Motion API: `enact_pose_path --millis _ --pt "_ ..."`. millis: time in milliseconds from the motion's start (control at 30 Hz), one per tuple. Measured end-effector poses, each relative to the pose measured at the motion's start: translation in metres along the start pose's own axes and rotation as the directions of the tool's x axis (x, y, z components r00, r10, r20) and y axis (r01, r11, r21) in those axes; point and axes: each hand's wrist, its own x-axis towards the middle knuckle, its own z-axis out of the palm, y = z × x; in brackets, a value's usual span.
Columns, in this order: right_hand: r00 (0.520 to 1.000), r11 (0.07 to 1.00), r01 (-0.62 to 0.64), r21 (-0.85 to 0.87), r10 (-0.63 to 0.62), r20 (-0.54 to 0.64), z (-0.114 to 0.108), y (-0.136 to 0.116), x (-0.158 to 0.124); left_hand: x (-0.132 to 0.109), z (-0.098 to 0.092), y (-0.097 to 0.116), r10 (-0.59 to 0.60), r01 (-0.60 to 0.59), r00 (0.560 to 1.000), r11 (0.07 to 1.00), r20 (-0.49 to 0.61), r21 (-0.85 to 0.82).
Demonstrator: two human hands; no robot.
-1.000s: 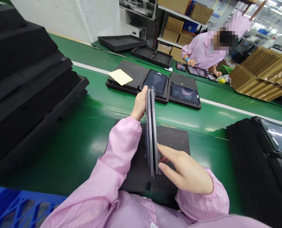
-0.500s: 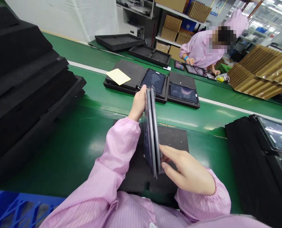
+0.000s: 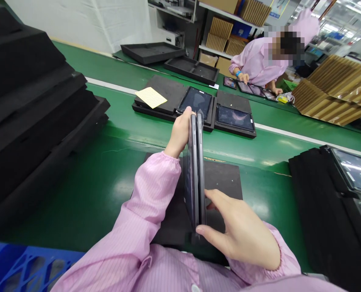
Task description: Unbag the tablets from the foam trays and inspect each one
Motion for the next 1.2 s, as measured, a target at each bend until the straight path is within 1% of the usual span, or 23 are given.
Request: enact_pose_path --millis 133,267,533,767,1000,1067,1200 --pt "0.999 0.999 -0.01 -0.035 0.008 -0.031 0.001 -0.002 -0.002 -0.004 0.003 0.006 -0.001 0.001 1.0 1.0 0.025 -0.008" --pt "1.0 1.0 -0.023 -0.016 0.023 -0.001 -0.001 -0.002 -0.001 -0.004 0.004 0.007 -0.006 0.006 0.999 1.0 0.032 0.005" --pt "0.999 0.999 -0.038 0.017 0.037 0.031 -0.003 0.0 0.004 -0.001 0.001 0.001 0.008 -0.008 1.0 1.0 0.0 0.03" --pt "0.998 0.998 -0.042 0.035 0.041 0.049 -0.006 0.002 0.001 -0.007 0.006 0.01 -0.027 0.027 0.999 1.0 0.028 0.001" --pt "0.998 0.998 -0.047 0.047 0.046 0.033 -0.01 0.006 -0.001 -0.012 0.008 0.013 -0.016 0.015 0.999 1.0 0.037 0.008" --pt "0.999 0.998 -0.045 0.039 0.044 0.023 -0.013 0.009 -0.001 -0.013 0.008 0.014 -0.007 0.006 1.0 0.999 0.023 0.034" --pt "0.998 0.998 -0.055 -0.008 0.055 0.001 -0.017 0.014 -0.002 -0.016 0.01 0.018 0.052 -0.05 0.998 0.994 -0.018 0.096"
